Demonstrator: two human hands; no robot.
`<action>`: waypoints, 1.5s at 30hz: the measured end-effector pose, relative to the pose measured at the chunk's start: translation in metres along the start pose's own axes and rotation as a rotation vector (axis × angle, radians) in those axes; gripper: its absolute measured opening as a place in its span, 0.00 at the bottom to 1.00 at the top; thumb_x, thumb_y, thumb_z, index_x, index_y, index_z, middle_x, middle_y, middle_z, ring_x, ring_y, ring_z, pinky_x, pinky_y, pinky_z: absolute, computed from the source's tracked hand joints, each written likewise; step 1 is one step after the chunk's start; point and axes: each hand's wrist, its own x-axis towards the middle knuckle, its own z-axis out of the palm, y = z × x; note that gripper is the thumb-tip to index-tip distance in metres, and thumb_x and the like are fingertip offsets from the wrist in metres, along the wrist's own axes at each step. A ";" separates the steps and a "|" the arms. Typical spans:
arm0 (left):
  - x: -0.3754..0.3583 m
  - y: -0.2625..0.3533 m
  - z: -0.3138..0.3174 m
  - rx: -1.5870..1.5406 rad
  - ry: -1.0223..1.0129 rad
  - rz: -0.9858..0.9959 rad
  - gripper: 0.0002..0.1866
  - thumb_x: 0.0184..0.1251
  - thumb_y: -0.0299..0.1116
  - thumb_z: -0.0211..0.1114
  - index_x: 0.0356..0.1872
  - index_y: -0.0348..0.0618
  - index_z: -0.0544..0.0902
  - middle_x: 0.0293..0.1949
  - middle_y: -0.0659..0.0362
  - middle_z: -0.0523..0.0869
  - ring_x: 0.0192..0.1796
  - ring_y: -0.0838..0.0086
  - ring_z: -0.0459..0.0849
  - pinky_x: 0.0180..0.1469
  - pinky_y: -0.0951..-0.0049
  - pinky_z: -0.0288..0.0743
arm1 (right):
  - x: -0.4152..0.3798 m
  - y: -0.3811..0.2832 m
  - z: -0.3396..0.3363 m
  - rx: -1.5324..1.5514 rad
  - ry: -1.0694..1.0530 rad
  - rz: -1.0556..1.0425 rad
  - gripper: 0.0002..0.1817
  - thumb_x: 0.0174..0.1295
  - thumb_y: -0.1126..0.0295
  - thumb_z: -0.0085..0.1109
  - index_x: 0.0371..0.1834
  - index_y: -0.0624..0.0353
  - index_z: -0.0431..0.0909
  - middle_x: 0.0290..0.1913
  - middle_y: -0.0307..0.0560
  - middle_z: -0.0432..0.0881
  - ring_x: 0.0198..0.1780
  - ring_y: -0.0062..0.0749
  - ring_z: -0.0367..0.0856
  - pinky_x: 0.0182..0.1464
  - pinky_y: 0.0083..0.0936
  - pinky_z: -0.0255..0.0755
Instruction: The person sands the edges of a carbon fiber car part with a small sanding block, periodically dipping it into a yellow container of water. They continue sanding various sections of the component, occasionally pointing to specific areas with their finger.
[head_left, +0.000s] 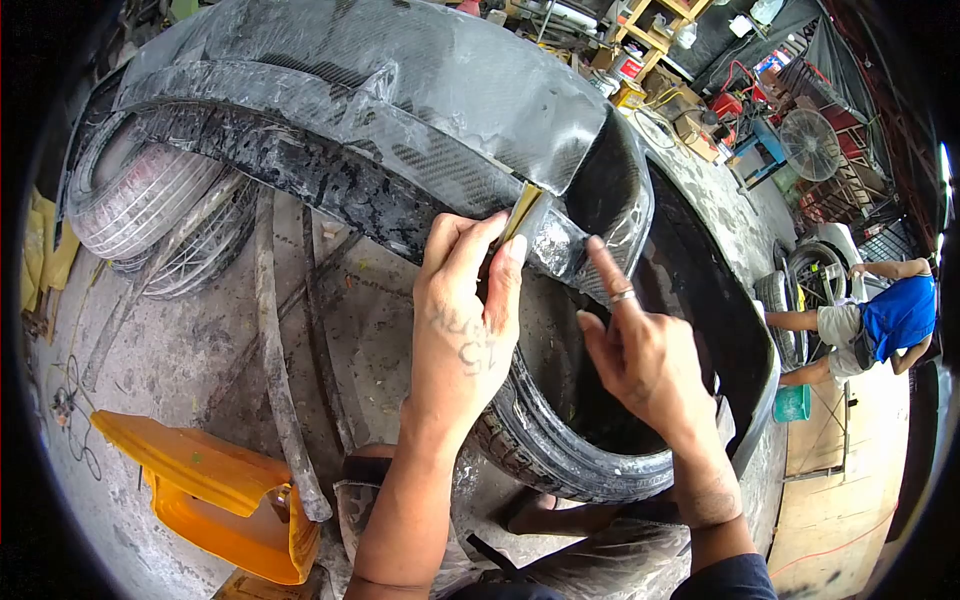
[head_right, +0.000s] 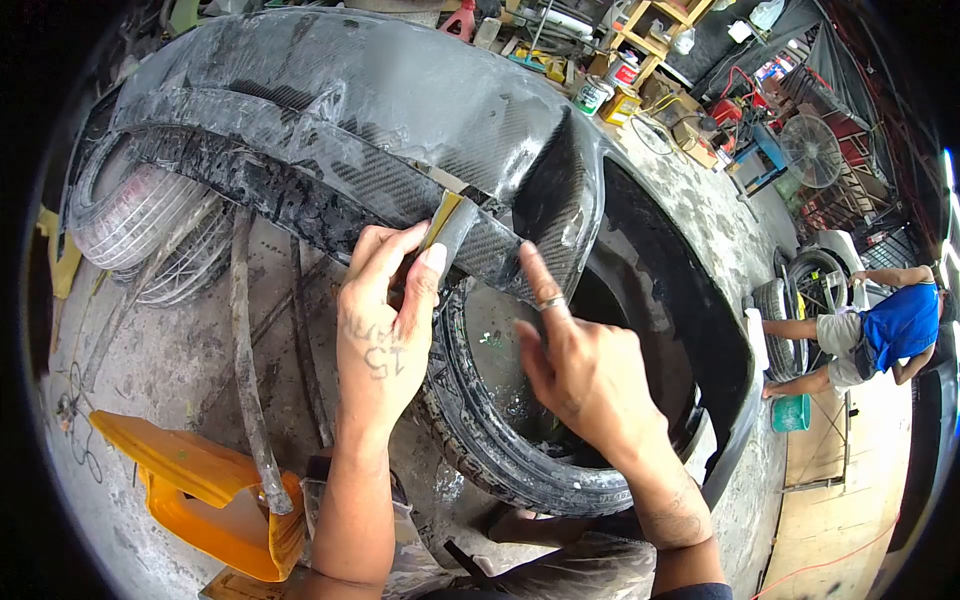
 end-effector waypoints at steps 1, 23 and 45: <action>0.000 -0.001 0.000 0.005 0.002 0.002 0.13 0.80 0.29 0.63 0.55 0.29 0.83 0.40 0.54 0.81 0.37 0.73 0.80 0.40 0.72 0.75 | -0.001 -0.002 0.003 -0.047 -0.065 0.000 0.42 0.71 0.66 0.62 0.85 0.58 0.53 0.15 0.48 0.78 0.18 0.46 0.81 0.25 0.42 0.76; -0.003 -0.001 0.003 0.022 -0.008 -0.047 0.13 0.81 0.29 0.62 0.56 0.30 0.83 0.41 0.57 0.80 0.33 0.77 0.81 0.36 0.75 0.76 | 0.011 -0.003 0.007 -0.037 -0.063 0.130 0.51 0.66 0.59 0.70 0.86 0.57 0.48 0.18 0.49 0.81 0.22 0.49 0.85 0.29 0.41 0.79; -0.004 -0.004 0.001 -0.001 -0.017 -0.042 0.13 0.81 0.30 0.63 0.56 0.31 0.83 0.41 0.58 0.79 0.33 0.78 0.81 0.36 0.75 0.75 | 0.057 0.023 -0.054 -0.032 -0.258 -0.031 0.26 0.62 0.56 0.73 0.63 0.47 0.84 0.27 0.57 0.84 0.33 0.55 0.85 0.41 0.45 0.79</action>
